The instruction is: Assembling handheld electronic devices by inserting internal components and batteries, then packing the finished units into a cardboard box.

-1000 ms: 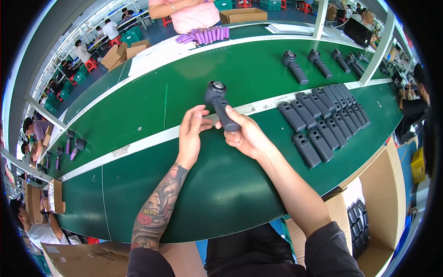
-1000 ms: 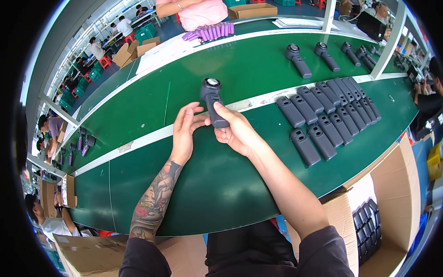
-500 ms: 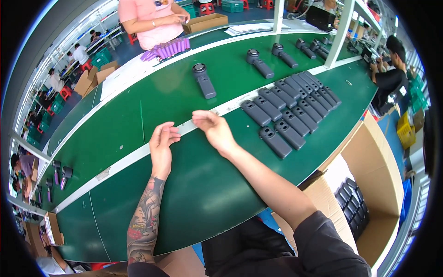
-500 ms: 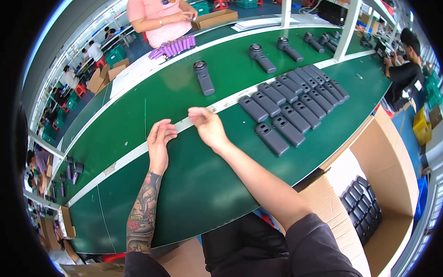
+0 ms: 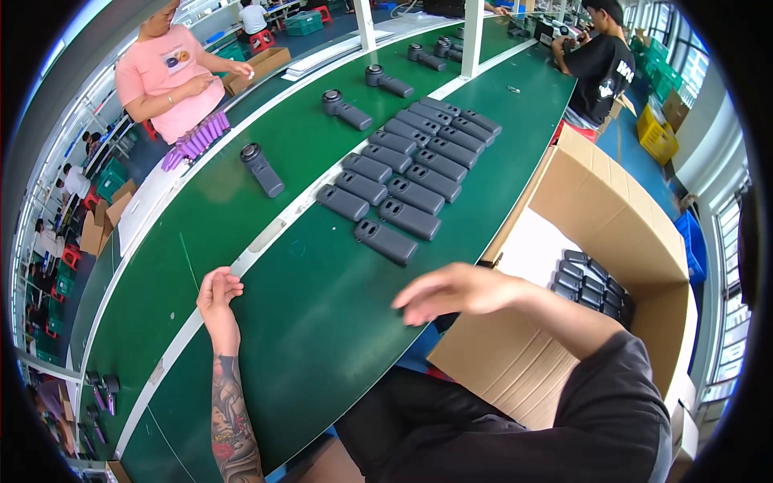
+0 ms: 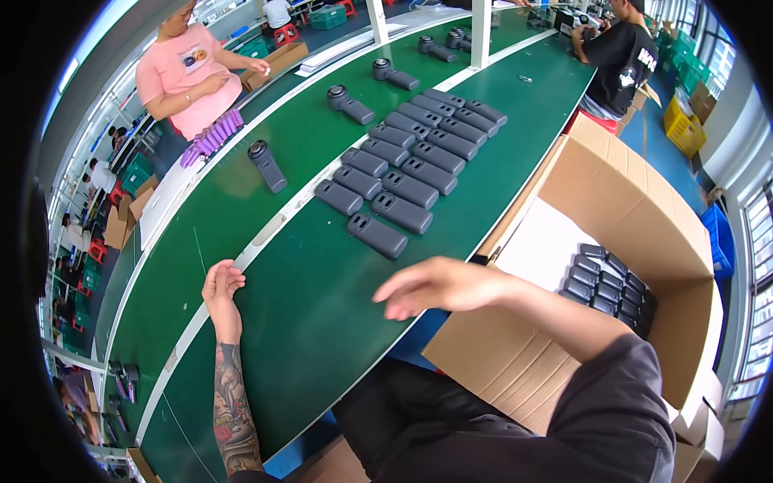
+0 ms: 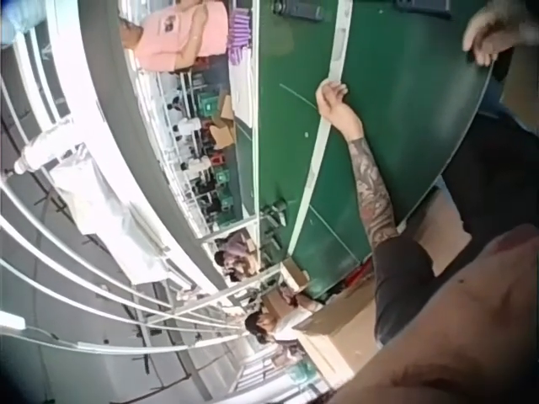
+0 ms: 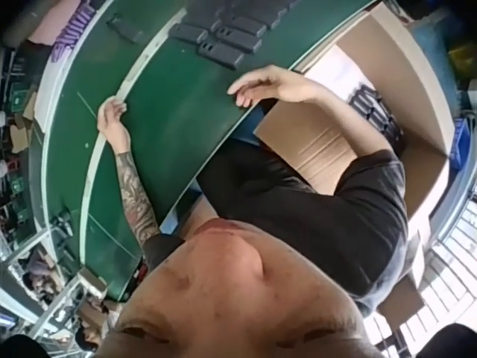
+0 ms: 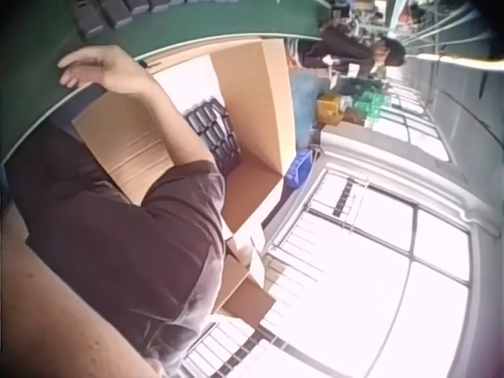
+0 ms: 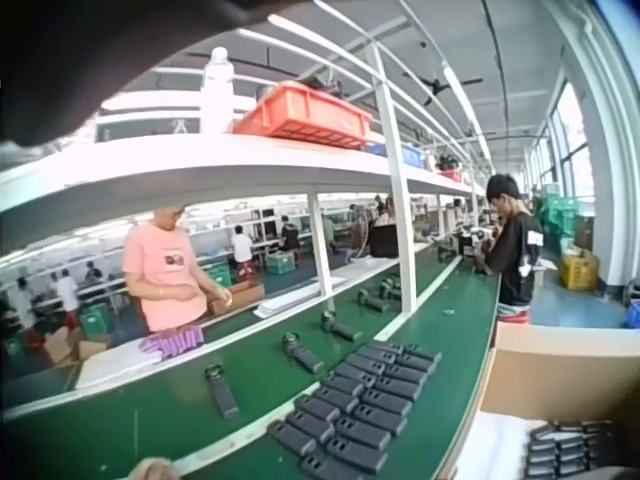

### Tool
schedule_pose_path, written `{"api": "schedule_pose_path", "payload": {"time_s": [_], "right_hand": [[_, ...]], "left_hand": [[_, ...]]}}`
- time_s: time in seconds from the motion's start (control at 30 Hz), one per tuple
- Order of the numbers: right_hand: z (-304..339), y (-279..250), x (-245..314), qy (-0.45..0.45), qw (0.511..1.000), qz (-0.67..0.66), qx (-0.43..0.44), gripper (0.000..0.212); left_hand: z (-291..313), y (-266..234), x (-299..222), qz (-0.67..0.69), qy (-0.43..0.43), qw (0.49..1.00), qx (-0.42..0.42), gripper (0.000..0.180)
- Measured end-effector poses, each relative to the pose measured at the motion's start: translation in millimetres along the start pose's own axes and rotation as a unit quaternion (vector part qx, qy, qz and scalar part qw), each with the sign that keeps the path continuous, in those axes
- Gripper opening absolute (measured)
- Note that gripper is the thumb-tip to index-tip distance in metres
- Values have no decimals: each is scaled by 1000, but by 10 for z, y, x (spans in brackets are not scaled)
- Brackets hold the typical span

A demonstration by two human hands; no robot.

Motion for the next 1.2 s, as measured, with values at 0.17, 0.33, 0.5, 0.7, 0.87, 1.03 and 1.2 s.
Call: {"api": "schedule_pose_path", "payload": {"time_s": [0.17, 0.33, 0.5, 0.7, 0.87, 1.03, 1.2], "right_hand": [[1360, -738, -313, 67, 945, -16, -318, 29], [2631, -1551, -1391, 311, 775, 101, -540, 36], [3122, -1698, -2193, 426, 698, 232, -527, 37], [3338, -1898, -2949, 483, 608, 488, -398, 42], [3193, -2026, -3069, 465, 616, 488, -408, 40], [2962, -2019, -2862, 476, 625, 456, -418, 30], [2502, -1601, -2466, 421, 730, 466, -270, 23]], "left_hand": [[2, 56, 7, -34, 6, 999, 12, 26], [-13, 77, -30, -63, 16, 998, 20, 27], [-17, 58, -18, -94, 5, 996, 12, 27], [-70, 22, 33, -120, -1, 993, 3, 28], [-78, -17, 22, -132, -4, 991, 1, 30], [-75, 11, -5, -156, -6, 988, 4, 31], [-90, 53, -21, -164, -12, 986, -7, 31]]}}
Point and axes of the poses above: each hand's wrist, its own z-axis away from the middle knuckle, its own y-axis out of the palm, x = y × z, the point moved 1 cm from there along -z, towards the middle knuckle, and after that the axes turned 5 degrees about z, right-handed, at the moved point
